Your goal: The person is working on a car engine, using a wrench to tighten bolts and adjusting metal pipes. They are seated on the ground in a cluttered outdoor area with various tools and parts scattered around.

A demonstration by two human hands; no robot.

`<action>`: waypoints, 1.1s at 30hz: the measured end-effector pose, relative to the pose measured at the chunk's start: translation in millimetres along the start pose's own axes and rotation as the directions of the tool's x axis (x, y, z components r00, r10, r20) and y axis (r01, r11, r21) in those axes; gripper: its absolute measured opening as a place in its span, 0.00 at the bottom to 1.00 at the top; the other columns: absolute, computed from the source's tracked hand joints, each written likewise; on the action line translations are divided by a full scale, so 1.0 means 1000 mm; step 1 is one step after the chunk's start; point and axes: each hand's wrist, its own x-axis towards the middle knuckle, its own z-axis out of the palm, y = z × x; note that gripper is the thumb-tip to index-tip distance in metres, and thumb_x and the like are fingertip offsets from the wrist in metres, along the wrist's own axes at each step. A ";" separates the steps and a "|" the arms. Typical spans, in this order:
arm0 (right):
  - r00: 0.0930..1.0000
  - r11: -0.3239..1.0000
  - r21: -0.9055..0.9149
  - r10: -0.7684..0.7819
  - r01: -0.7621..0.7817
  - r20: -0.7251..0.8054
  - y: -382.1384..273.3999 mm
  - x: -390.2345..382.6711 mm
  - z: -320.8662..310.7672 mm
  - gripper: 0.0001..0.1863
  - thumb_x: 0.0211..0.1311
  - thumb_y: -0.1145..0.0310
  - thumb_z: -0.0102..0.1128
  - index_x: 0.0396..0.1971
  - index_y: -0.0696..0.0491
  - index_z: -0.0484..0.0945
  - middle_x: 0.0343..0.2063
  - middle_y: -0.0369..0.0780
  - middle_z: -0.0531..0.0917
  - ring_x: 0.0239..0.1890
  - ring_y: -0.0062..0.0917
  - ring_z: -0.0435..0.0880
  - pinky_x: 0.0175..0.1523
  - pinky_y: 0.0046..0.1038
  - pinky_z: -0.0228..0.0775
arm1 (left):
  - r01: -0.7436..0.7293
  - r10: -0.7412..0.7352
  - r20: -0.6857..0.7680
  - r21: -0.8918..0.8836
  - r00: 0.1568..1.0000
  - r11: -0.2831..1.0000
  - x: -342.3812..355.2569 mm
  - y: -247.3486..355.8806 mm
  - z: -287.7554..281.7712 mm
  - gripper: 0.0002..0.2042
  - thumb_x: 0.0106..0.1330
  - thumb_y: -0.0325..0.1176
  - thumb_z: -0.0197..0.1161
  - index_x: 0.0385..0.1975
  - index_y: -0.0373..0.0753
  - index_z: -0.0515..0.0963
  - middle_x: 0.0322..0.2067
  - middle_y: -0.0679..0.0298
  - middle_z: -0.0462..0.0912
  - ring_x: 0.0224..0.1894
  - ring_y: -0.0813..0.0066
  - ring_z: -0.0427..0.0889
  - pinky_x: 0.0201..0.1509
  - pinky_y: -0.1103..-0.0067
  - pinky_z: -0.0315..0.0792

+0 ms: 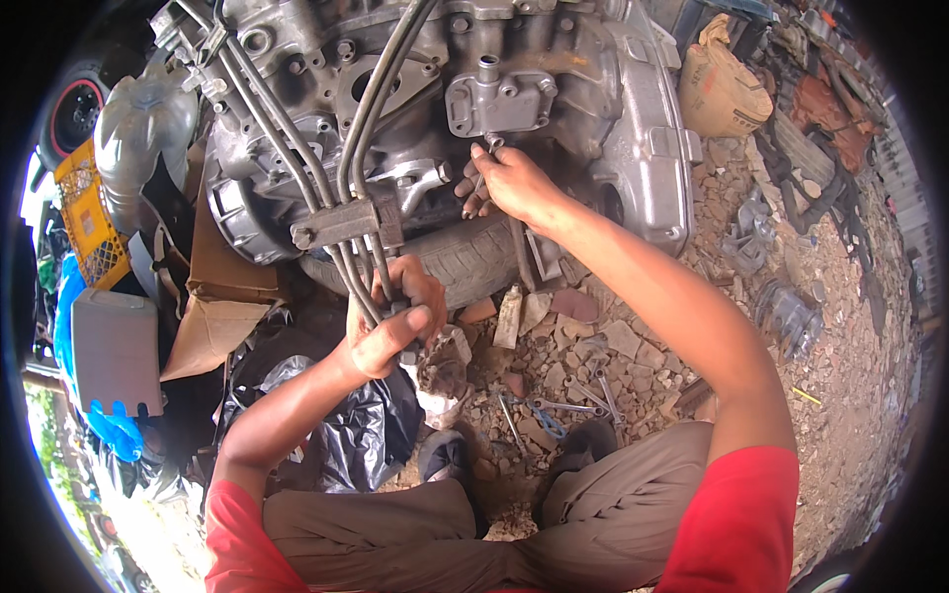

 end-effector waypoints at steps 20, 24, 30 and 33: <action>0.999 0.866 -0.500 -0.002 0.025 0.047 -0.015 -0.017 -0.002 0.22 0.75 0.54 0.43 0.34 0.60 0.74 0.24 0.43 0.83 0.26 0.27 0.84 0.30 0.31 0.73 | -0.030 0.030 0.019 0.046 0.999 0.998 0.003 0.000 0.003 0.14 0.63 0.36 0.61 0.25 0.40 0.62 0.18 0.66 0.68 0.19 0.78 0.68 0.25 0.79 0.65; 0.999 0.997 -0.069 0.038 -0.037 0.008 -0.003 -0.007 0.003 0.19 0.76 0.53 0.43 0.36 0.54 0.72 0.28 0.38 0.82 0.23 0.19 0.78 0.31 0.22 0.70 | -0.017 0.017 0.016 0.038 1.000 0.999 0.002 -0.001 0.001 0.11 0.62 0.34 0.61 0.26 0.38 0.65 0.21 0.66 0.69 0.22 0.79 0.68 0.28 0.79 0.64; 0.996 0.980 0.187 -0.079 0.068 0.050 0.009 0.005 0.010 0.18 0.75 0.52 0.44 0.38 0.54 0.70 0.33 0.42 0.81 0.32 0.26 0.83 0.38 0.27 0.75 | -0.024 0.024 0.018 0.017 1.000 1.000 0.002 -0.001 0.000 0.08 0.61 0.31 0.60 0.26 0.36 0.68 0.23 0.65 0.71 0.25 0.79 0.68 0.30 0.79 0.63; 0.989 0.946 0.293 -0.146 0.138 0.007 0.015 0.007 0.014 0.18 0.74 0.52 0.47 0.38 0.54 0.69 0.32 0.42 0.81 0.33 0.29 0.84 0.39 0.29 0.76 | -0.037 0.035 0.038 0.047 0.999 0.998 0.003 -0.001 0.001 0.13 0.64 0.36 0.61 0.26 0.39 0.63 0.18 0.65 0.69 0.20 0.79 0.68 0.25 0.80 0.63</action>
